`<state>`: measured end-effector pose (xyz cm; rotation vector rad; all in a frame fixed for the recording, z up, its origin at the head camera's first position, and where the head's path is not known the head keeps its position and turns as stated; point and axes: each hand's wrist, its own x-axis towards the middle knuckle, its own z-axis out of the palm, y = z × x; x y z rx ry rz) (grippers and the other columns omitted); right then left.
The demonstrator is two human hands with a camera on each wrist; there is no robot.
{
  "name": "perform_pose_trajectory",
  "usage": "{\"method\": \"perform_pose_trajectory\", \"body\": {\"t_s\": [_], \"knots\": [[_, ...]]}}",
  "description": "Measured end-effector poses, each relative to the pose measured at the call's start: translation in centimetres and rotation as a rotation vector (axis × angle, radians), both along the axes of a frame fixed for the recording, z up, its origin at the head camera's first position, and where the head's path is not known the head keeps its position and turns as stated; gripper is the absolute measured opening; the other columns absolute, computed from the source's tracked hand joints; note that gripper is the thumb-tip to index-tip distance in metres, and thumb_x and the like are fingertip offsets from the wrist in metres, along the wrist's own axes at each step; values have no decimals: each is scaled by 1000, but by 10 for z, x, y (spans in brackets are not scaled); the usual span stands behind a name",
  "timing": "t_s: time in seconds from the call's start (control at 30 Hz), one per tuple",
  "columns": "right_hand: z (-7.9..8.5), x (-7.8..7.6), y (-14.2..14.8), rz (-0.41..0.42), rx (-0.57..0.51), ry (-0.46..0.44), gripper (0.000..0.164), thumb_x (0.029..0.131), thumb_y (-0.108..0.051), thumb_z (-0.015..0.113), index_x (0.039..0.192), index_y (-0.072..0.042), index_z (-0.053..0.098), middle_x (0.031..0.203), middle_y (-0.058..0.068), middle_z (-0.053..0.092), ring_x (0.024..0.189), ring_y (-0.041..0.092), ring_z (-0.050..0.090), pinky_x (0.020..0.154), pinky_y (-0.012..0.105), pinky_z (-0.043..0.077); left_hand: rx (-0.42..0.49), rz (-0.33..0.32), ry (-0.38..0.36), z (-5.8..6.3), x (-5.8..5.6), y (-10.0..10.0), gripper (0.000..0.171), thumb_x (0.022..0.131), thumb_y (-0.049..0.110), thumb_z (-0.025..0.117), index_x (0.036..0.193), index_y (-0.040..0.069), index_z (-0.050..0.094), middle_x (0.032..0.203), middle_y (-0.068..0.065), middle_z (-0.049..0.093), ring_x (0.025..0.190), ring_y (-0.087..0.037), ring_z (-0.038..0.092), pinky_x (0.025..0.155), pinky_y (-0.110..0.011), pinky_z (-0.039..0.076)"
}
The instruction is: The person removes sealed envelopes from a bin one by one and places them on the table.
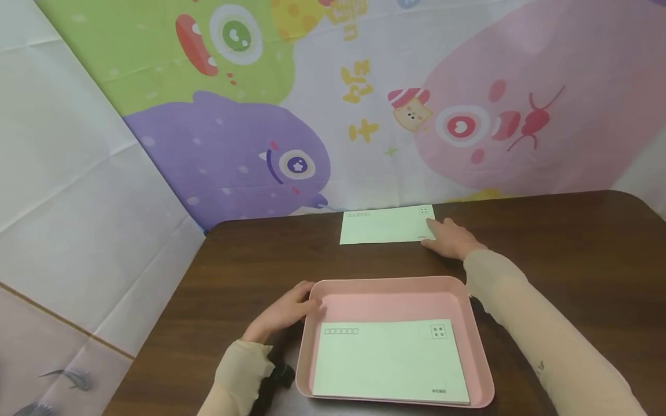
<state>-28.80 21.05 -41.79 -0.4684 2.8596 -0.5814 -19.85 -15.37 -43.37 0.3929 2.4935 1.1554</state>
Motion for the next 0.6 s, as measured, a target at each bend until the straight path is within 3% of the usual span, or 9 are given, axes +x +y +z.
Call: {"method": "perform_pose_trajectory", "body": {"t_s": [0.17,0.43,0.6], "knots": [[5,7,-1,15,-15,-16,69,93,-35,46,139,11,20,120,36,35,103,43,47,84,55,38,-3,-7,8,0,-1,0,40,89,28,50,122,8,51,107,-6,48,94,-20,49,77,-33,45],[13,23,1,68,34,5,71,91,-41,48,137,9,27,127,36,35,111,48,44,86,56,39,-1,-8,1,-1,0,1,40,90,28,49,124,7,50,110,-8,47,96,-21,49,79,-35,46],[24,38,2,63,47,65,73,88,-46,52,135,7,33,126,30,41,109,43,48,85,55,41,15,-5,-13,0,0,2,40,90,28,49,124,8,50,111,-9,47,95,-21,49,77,-34,47]]}}
